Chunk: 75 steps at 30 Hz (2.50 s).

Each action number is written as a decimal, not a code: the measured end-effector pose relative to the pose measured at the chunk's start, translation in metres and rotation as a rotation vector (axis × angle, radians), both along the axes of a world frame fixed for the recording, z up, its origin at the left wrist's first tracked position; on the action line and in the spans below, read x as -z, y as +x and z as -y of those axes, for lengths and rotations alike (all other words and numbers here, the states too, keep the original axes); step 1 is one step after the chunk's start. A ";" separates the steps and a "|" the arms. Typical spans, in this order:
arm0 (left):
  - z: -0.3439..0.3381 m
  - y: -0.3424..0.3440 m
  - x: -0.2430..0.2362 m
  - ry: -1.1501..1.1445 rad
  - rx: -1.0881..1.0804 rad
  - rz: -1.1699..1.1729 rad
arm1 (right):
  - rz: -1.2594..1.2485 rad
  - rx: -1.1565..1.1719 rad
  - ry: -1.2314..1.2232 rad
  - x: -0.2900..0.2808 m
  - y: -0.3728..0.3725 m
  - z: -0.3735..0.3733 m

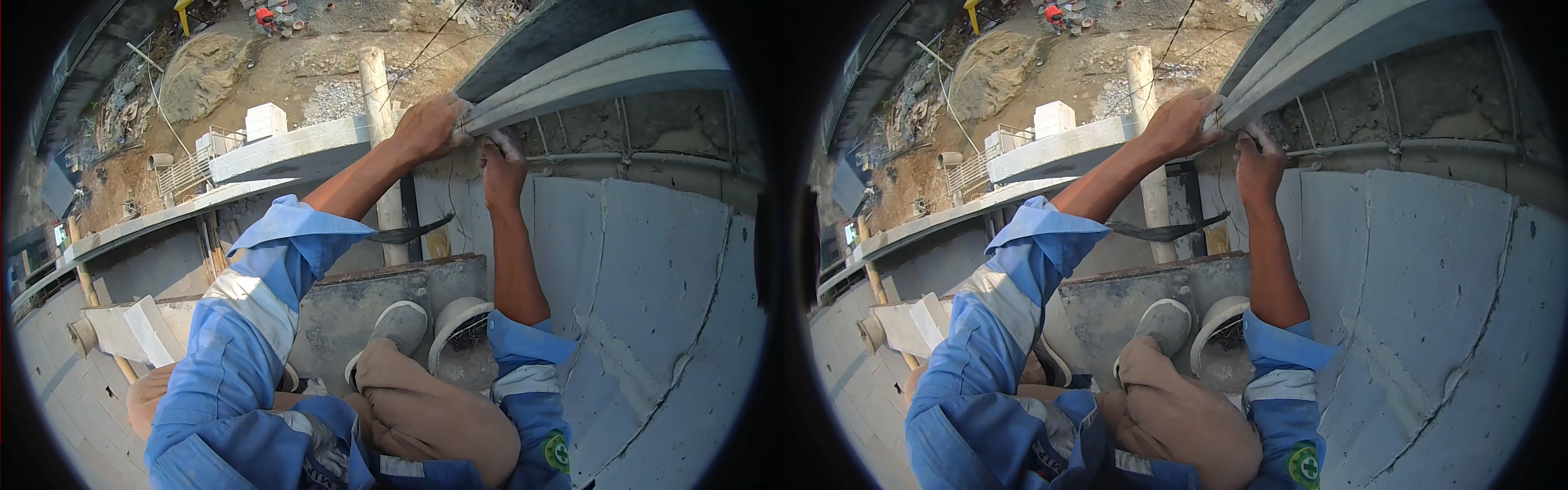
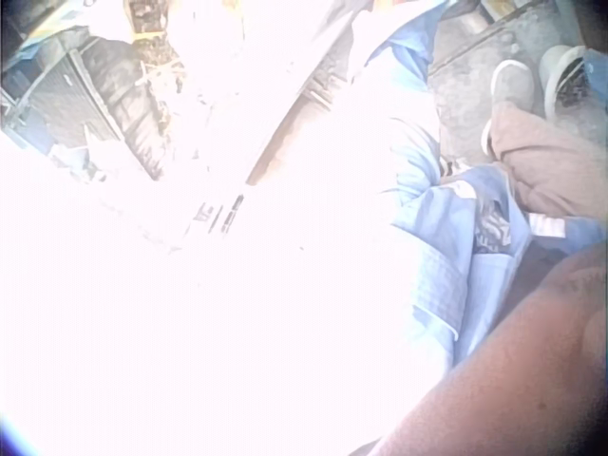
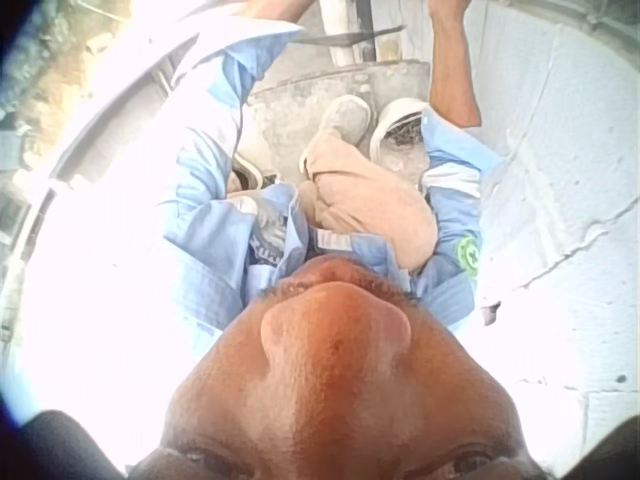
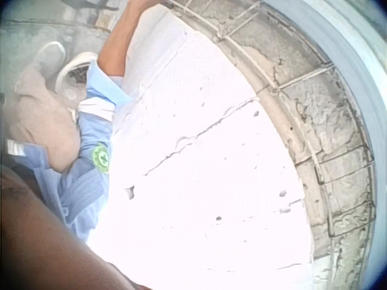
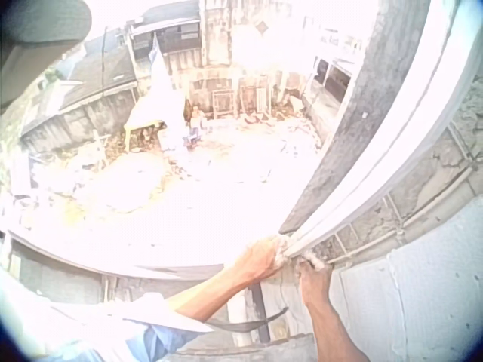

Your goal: The person ties a guide string along a structure, positions lightweight concrete blocks in place, and applies mortar onto the wall using a trowel.

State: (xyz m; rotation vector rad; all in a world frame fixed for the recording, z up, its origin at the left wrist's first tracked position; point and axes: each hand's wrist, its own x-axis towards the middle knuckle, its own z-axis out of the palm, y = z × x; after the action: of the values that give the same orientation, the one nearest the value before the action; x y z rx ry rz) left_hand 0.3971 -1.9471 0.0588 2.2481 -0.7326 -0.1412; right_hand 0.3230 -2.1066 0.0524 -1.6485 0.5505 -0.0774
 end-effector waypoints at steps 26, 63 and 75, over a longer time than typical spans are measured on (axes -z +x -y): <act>-0.002 0.017 -0.004 0.068 0.088 -0.138 | 0.084 -0.222 -0.423 -0.006 -0.004 0.008; -0.019 0.044 0.016 -0.336 0.173 -0.458 | 0.051 -0.082 -0.313 0.006 0.000 -0.007; -0.015 0.044 0.022 -0.309 0.271 -0.432 | 0.147 -0.070 0.137 0.010 0.003 -0.011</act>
State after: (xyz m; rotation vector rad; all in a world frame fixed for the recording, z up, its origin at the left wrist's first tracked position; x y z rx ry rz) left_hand 0.4411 -1.9321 0.0366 1.7372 -0.7568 -0.5840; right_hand 0.3257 -2.0953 0.0421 -1.5128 0.3778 -0.1067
